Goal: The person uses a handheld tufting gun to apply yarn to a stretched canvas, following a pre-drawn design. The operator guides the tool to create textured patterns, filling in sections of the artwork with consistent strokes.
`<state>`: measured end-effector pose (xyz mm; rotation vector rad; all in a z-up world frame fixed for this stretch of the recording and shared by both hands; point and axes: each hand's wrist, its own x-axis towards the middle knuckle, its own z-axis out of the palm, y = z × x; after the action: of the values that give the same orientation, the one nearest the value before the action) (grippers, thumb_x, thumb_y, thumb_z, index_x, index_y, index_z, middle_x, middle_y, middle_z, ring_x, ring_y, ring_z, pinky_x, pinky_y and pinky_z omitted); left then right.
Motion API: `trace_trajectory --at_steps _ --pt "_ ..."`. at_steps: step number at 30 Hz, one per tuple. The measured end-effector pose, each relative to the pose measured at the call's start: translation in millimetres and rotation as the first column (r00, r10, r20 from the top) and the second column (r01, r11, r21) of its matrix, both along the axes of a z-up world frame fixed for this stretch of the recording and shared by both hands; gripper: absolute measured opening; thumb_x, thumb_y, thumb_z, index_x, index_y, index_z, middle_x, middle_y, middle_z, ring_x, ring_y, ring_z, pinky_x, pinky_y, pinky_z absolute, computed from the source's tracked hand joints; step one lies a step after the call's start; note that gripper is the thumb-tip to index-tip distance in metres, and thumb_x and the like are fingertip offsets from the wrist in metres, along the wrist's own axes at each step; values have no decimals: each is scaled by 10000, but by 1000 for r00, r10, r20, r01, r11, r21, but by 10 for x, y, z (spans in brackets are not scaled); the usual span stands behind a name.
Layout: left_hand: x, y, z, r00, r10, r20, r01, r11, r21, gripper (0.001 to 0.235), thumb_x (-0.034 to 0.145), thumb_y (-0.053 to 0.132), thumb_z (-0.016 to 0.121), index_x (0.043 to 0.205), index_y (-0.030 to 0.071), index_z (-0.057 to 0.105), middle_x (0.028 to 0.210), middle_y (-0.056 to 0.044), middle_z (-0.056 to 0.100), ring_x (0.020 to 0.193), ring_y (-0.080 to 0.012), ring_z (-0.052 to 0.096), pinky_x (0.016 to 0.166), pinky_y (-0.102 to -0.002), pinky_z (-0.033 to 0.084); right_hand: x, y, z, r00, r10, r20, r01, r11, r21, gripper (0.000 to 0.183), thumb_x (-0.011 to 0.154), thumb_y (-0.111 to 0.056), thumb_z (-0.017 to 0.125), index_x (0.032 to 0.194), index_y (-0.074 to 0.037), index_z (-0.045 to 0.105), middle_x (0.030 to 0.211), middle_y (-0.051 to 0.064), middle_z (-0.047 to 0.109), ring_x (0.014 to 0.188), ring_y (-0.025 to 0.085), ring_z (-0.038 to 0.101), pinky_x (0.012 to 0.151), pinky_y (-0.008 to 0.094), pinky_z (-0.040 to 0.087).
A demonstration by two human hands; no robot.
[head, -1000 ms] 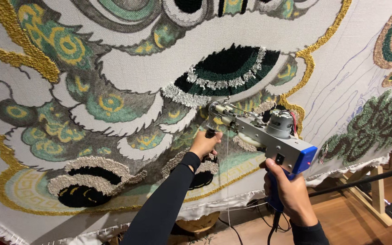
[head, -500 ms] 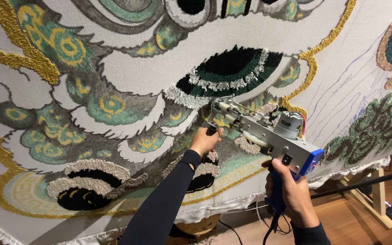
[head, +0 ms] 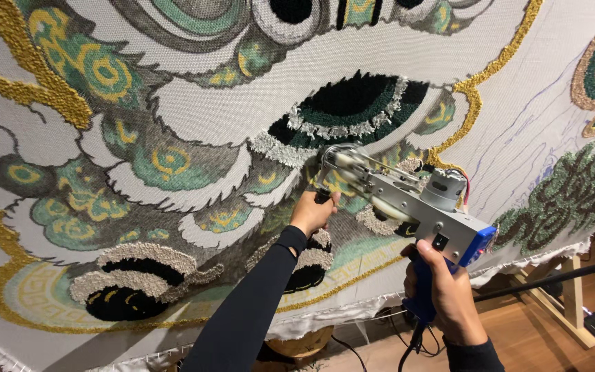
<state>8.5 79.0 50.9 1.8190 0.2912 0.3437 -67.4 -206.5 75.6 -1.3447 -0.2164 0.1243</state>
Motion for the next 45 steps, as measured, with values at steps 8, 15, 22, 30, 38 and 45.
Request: trace_trajectory --at_steps 8,15,22,30,38,45 --pt "-15 -52 15 999 20 -39 -18 999 43 489 942 505 690 1059 39 784 784 -57 727 535 -132 668 510 -309 537 -19 -66 4 1000 4 11 -3 1000 -27 399 922 -393 643 928 6 648 596 84 547 478 203 531 460 335 434" --pt "97 -232 -94 962 -216 165 243 957 -161 635 908 402 728 1448 143 517 1308 -71 661 753 -139 777 593 -262 638 20 -273 -32 996 71 -52 -66 994 84 386 937 -375 638 1017 1 610 651 67 531 523 185 516 471 335 427" --pt "60 -633 -171 945 -309 106 326 907 -268 557 934 414 676 1421 157 593 1261 -42 733 670 -91 669 488 -228 445 147 -792 -167 989 132 -60 -128 989 73 578 937 -471 544 1201 29 664 630 53 525 496 173 496 472 323 413" --pt "76 -714 -236 919 -370 137 387 914 -120 439 955 395 687 1192 39 783 1081 -38 791 642 -87 671 496 -252 451 124 -1055 -361 972 230 -47 -217 956 197 703 929 -534 538 1258 78 647 597 40 482 489 151 447 447 296 351" --pt "-110 -791 -188 938 -340 73 348 911 -221 387 946 391 675 1261 167 700 1109 -1 785 617 -95 685 489 -234 425 127 -1048 -415 980 150 -130 -121 970 209 613 940 -500 556 1209 48 610 633 67 493 491 160 427 442 311 349" --pt "-96 -739 -406 936 -341 87 352 903 -245 277 969 246 662 1173 99 778 1193 -86 784 651 -113 699 481 -241 444 30 -944 -319 971 99 -217 -72 989 128 628 926 -498 540 1206 48 674 627 62 495 476 167 421 435 314 357"
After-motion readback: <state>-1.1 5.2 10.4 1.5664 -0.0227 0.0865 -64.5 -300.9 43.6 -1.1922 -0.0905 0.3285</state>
